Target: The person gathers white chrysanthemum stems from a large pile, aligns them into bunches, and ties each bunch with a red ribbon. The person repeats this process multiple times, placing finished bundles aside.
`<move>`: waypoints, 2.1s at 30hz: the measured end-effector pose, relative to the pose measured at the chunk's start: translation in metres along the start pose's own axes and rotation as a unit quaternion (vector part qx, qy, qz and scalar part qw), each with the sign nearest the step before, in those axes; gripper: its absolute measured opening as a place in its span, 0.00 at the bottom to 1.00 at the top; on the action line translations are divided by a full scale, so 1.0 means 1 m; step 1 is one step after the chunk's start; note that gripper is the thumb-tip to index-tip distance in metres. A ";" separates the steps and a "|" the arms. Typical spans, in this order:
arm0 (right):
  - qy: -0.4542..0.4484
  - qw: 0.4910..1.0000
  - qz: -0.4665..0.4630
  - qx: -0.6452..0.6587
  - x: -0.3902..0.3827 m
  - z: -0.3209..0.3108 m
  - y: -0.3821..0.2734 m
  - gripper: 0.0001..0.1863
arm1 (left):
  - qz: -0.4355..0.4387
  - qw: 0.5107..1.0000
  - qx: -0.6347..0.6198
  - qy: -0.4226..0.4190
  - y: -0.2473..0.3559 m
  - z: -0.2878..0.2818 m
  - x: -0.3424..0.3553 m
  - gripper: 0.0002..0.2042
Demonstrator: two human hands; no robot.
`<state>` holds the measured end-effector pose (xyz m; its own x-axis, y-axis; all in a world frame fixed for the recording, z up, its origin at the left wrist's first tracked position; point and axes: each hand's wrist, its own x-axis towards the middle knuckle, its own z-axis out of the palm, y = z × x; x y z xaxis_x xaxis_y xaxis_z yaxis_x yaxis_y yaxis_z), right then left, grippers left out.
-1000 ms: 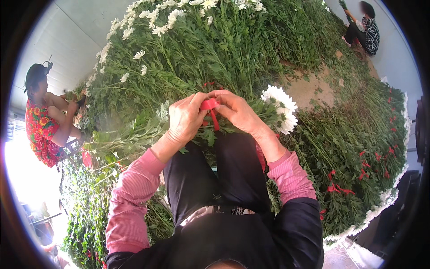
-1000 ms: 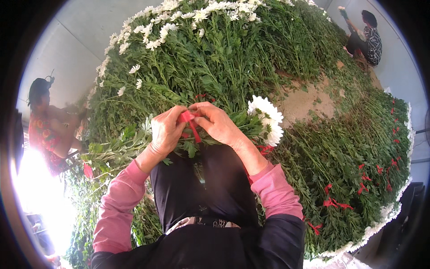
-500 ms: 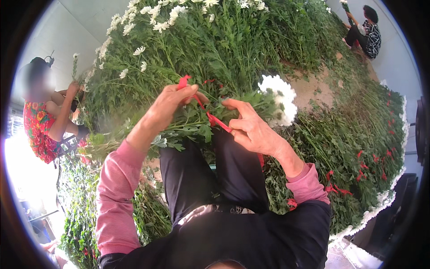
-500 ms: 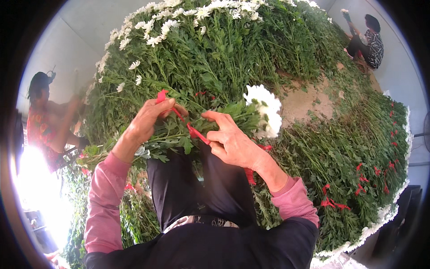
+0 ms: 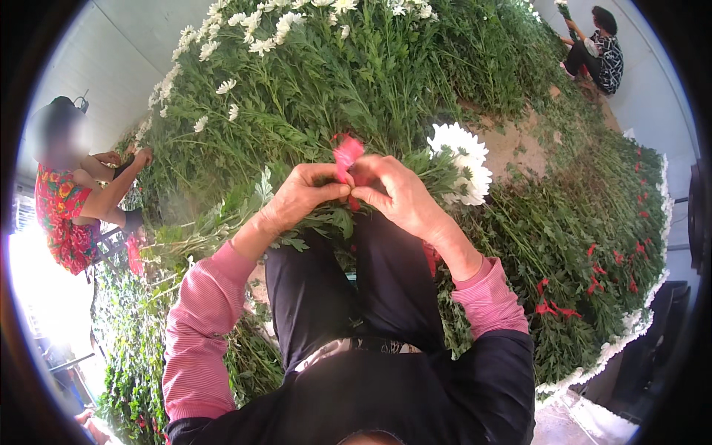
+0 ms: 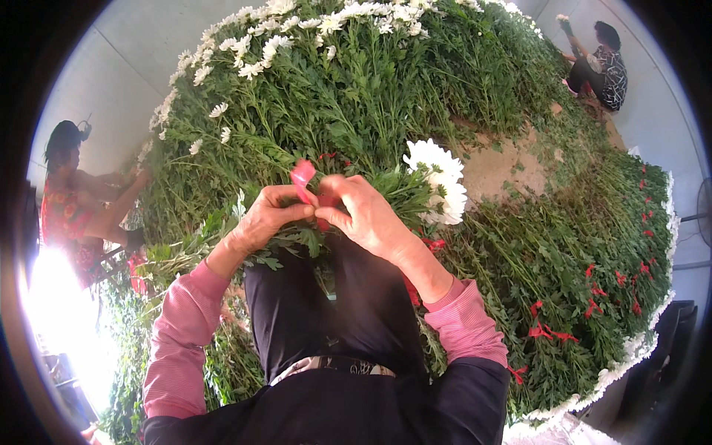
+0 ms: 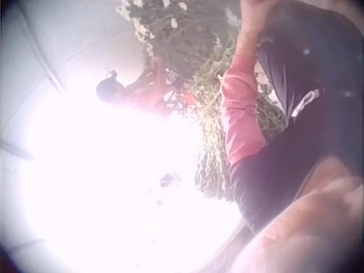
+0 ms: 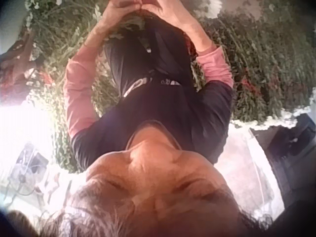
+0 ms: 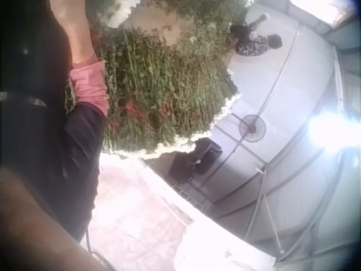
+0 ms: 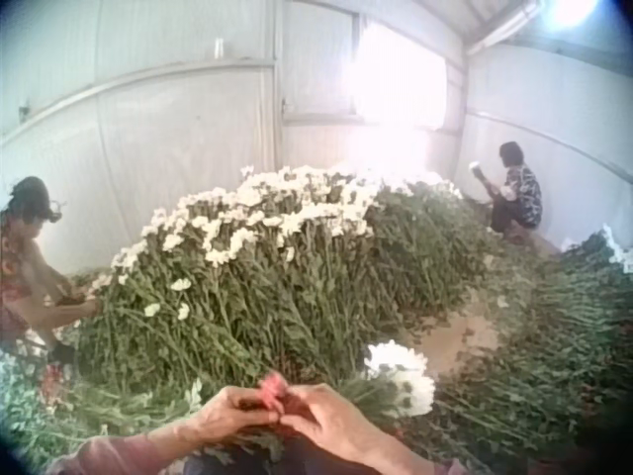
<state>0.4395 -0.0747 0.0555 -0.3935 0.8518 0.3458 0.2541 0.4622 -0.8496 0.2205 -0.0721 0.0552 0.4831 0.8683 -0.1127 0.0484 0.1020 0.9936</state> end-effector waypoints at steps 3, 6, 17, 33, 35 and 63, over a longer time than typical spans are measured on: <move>-0.027 0.992 0.116 0.040 -0.002 -0.006 0.012 0.09 | 0.013 0.998 -0.064 0.007 0.005 0.000 0.000 0.07; -0.092 0.924 0.201 0.312 -0.002 -0.017 0.011 0.07 | -0.029 0.998 -0.058 0.002 0.007 -0.005 0.004 0.07; -0.184 0.980 -0.016 0.077 0.002 -0.014 0.001 0.10 | -0.019 0.996 0.077 0.032 -0.004 -0.014 0.007 0.04; -0.049 0.989 0.132 -0.051 0.017 -0.001 0.014 0.09 | 0.277 0.844 0.396 0.233 -0.005 0.024 0.005 0.09; -0.021 0.988 0.115 -0.100 0.016 0.005 0.012 0.07 | 0.300 0.828 0.433 0.193 -0.003 0.020 -0.003 0.09; 0.156 0.744 -0.131 -0.636 -0.054 -0.207 -0.073 0.01 | 0.343 0.619 0.671 0.223 0.111 0.028 0.037 0.54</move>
<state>0.6253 -0.1038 0.1812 -0.4024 0.6151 0.6780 0.9140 0.3118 0.2595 0.2684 -0.0426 0.1621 0.5171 0.5615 0.6460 0.7922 -0.5998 -0.1128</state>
